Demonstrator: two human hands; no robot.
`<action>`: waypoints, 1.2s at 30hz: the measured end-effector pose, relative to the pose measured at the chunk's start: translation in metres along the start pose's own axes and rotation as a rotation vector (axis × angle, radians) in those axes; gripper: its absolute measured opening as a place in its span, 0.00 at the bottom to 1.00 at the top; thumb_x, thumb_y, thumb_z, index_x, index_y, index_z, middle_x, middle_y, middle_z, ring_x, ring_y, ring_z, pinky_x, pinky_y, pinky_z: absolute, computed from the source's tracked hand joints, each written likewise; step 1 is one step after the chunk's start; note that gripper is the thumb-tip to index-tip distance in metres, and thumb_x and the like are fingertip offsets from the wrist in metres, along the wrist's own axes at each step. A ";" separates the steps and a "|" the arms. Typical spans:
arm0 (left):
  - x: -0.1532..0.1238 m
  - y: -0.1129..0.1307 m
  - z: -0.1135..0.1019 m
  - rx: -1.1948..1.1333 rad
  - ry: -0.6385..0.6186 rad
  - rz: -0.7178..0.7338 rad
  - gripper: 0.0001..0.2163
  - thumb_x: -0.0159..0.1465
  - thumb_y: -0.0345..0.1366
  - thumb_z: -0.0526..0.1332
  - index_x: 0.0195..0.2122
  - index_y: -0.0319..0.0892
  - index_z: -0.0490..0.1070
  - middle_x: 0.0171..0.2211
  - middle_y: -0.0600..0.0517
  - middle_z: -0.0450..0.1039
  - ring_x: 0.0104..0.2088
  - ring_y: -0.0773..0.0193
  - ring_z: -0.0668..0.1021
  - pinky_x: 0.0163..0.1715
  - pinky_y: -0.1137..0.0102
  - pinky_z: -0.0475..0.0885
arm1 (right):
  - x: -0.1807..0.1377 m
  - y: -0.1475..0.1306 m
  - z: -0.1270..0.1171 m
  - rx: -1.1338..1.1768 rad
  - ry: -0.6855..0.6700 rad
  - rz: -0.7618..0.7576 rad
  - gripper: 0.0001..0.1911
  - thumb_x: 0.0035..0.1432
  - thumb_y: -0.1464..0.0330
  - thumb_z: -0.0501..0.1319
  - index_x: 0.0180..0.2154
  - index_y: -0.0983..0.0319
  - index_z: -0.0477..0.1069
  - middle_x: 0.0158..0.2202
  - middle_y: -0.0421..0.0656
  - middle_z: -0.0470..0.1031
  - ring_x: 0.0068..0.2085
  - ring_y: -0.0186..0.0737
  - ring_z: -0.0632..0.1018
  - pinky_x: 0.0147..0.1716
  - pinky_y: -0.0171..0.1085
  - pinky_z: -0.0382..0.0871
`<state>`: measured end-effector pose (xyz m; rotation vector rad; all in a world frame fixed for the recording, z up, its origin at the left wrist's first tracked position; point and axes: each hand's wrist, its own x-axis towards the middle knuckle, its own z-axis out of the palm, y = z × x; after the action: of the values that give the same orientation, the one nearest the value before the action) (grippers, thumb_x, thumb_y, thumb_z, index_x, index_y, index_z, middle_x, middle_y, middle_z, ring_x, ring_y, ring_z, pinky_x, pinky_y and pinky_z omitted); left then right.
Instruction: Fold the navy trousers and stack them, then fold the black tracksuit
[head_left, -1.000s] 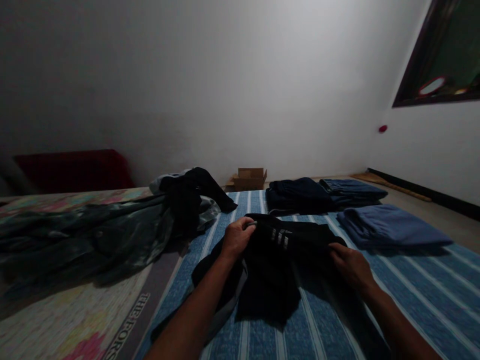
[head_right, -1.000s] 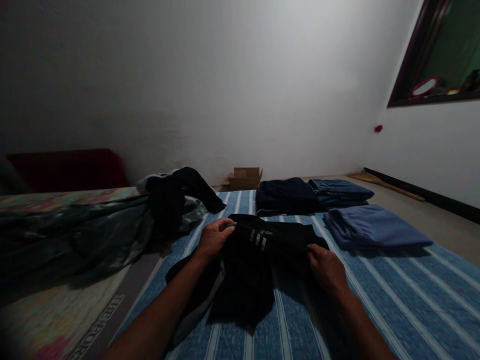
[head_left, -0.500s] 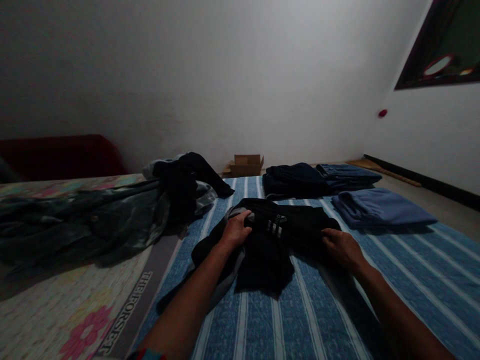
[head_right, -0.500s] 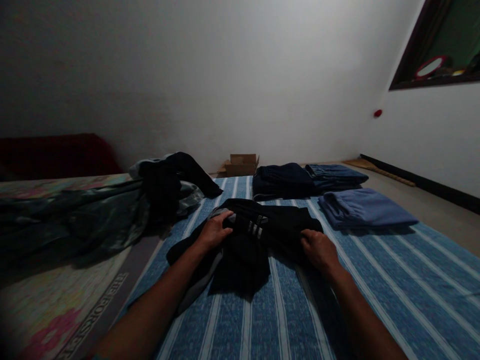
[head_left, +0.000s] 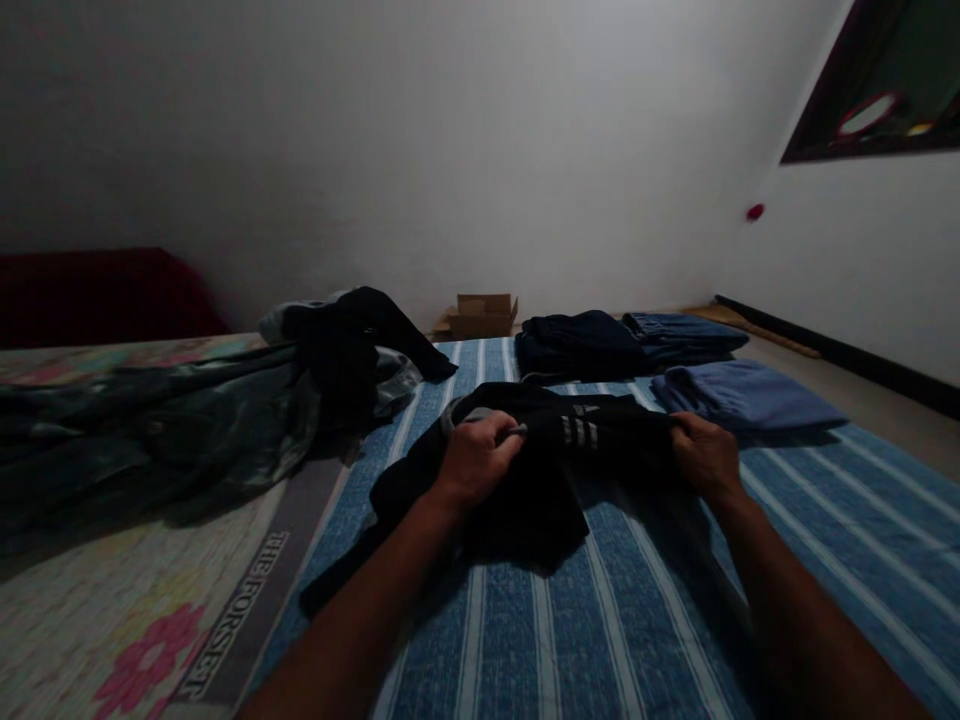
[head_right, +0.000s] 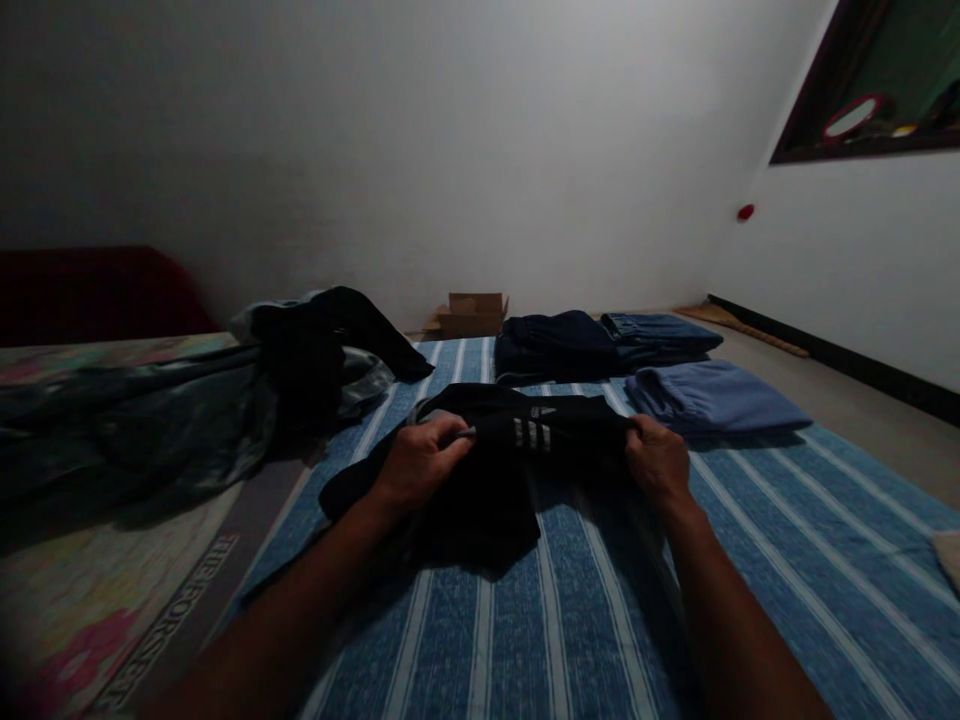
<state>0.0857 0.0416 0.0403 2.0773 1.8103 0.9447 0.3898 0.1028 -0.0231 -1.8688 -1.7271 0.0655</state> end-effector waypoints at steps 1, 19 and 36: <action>-0.010 0.003 0.002 -0.003 -0.050 0.014 0.06 0.59 0.37 0.57 0.32 0.43 0.73 0.28 0.54 0.74 0.31 0.65 0.76 0.34 0.73 0.67 | -0.001 0.004 -0.002 0.005 0.016 0.007 0.18 0.56 0.68 0.49 0.42 0.61 0.75 0.35 0.47 0.77 0.37 0.46 0.76 0.35 0.38 0.64; -0.116 0.004 0.042 0.226 -0.440 0.331 0.18 0.60 0.28 0.54 0.52 0.45 0.62 0.48 0.47 0.70 0.46 0.57 0.71 0.44 0.61 0.64 | -0.076 -0.018 -0.005 0.031 0.094 -0.452 0.19 0.58 0.67 0.50 0.48 0.67 0.68 0.49 0.54 0.69 0.52 0.52 0.68 0.51 0.48 0.61; -0.116 -0.039 0.045 0.555 -0.254 0.194 0.17 0.59 0.20 0.48 0.45 0.40 0.66 0.55 0.43 0.65 0.57 0.54 0.65 0.54 0.44 0.55 | -0.070 -0.042 0.003 0.918 -0.127 0.295 0.17 0.43 0.59 0.64 0.34 0.63 0.75 0.24 0.39 0.74 0.26 0.39 0.74 0.23 0.33 0.65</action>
<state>0.0780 -0.0492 -0.0522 2.5854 1.9076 0.1924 0.3405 0.0384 -0.0310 -1.3901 -1.1504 0.9383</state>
